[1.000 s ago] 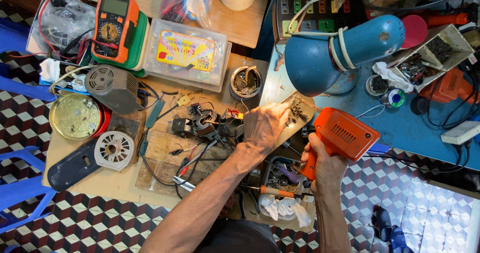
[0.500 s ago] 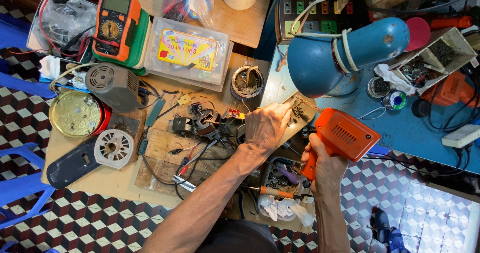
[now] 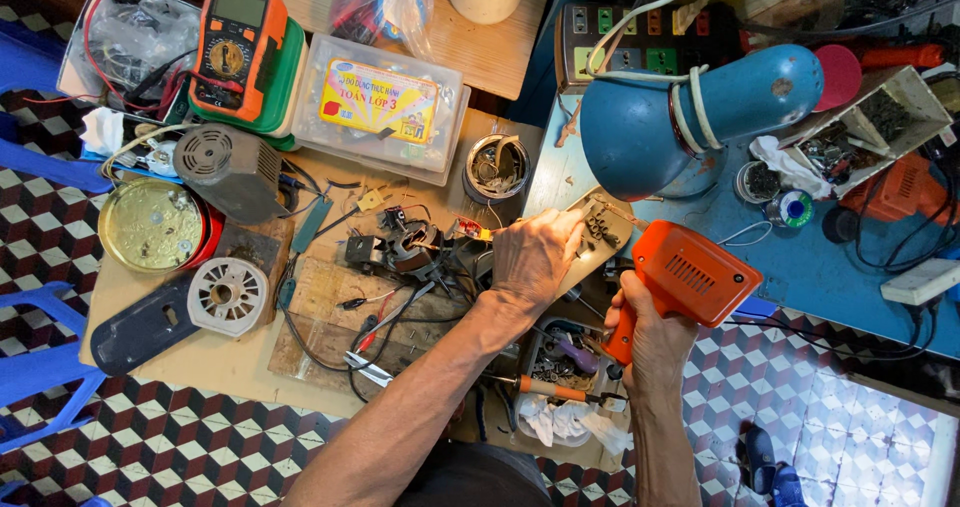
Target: The person uses a heat gun and a soldering iron to work on a beige plastic housing with multiple circular openings. They repeatedly heat the surface, scrape or pick at the material, and apply solder to small points while holding the housing steady.
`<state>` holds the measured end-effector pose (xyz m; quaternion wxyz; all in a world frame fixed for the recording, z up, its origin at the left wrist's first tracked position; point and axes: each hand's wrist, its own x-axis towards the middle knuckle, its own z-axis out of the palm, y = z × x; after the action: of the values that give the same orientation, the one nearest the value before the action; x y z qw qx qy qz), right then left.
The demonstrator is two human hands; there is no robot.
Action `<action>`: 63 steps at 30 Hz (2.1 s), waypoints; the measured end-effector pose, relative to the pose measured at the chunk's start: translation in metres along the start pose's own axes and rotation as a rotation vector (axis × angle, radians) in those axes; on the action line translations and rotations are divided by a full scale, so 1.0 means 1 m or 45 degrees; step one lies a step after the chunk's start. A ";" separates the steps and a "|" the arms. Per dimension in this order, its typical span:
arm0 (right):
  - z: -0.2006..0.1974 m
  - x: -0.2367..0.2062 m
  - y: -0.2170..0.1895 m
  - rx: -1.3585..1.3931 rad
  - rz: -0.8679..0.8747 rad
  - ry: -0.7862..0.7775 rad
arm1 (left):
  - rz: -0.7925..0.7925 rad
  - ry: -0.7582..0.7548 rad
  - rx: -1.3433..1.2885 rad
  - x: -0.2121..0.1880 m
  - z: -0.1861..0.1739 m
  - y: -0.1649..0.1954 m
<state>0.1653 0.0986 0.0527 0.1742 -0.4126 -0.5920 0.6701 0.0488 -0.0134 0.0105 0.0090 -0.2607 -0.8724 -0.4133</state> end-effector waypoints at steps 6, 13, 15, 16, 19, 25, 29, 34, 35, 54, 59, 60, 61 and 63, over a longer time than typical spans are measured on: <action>-0.002 0.001 0.000 -0.033 0.022 0.006 | -0.017 -0.032 -0.020 -0.001 0.006 -0.003; -0.001 0.001 -0.004 -0.045 0.008 0.007 | 0.009 0.006 -0.030 -0.004 0.005 -0.004; -0.001 0.001 -0.006 -0.061 0.027 0.016 | 0.013 0.004 -0.055 -0.004 0.006 -0.005; 0.000 0.001 -0.006 -0.061 0.023 0.012 | 0.016 0.004 -0.068 -0.004 0.006 -0.006; 0.000 0.001 -0.007 -0.063 0.023 0.007 | -0.049 -0.090 -0.096 -0.002 0.008 -0.007; -0.002 0.000 -0.009 -0.064 0.042 0.011 | 0.004 -0.046 -0.049 -0.003 0.010 -0.009; -0.002 0.000 -0.010 -0.063 0.066 0.017 | -0.069 -0.098 -0.006 -0.003 0.013 -0.007; -0.001 0.002 -0.011 -0.063 0.057 0.001 | -0.093 -0.094 -0.025 0.000 0.012 -0.005; 0.000 0.002 -0.011 -0.059 0.069 0.000 | -0.101 -0.091 -0.024 0.000 0.011 -0.005; -0.001 0.000 -0.018 -0.144 -0.001 -0.017 | -0.122 0.046 -0.033 -0.005 0.013 -0.004; -0.002 0.001 -0.014 -0.135 0.020 -0.010 | -0.007 0.078 0.061 -0.004 0.009 -0.003; -0.001 0.001 -0.014 -0.134 0.018 -0.014 | -0.010 0.073 0.058 -0.004 0.009 -0.002; -0.001 0.001 -0.013 -0.129 0.011 -0.017 | -0.013 0.067 0.057 -0.004 0.008 -0.001; -0.001 0.001 -0.012 -0.123 -0.008 -0.017 | -0.028 0.047 0.037 -0.004 0.006 0.000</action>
<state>0.1624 0.1030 0.0634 0.1520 -0.4141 -0.6261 0.6430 0.0538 -0.0112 0.0058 0.0241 -0.2432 -0.8809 -0.4054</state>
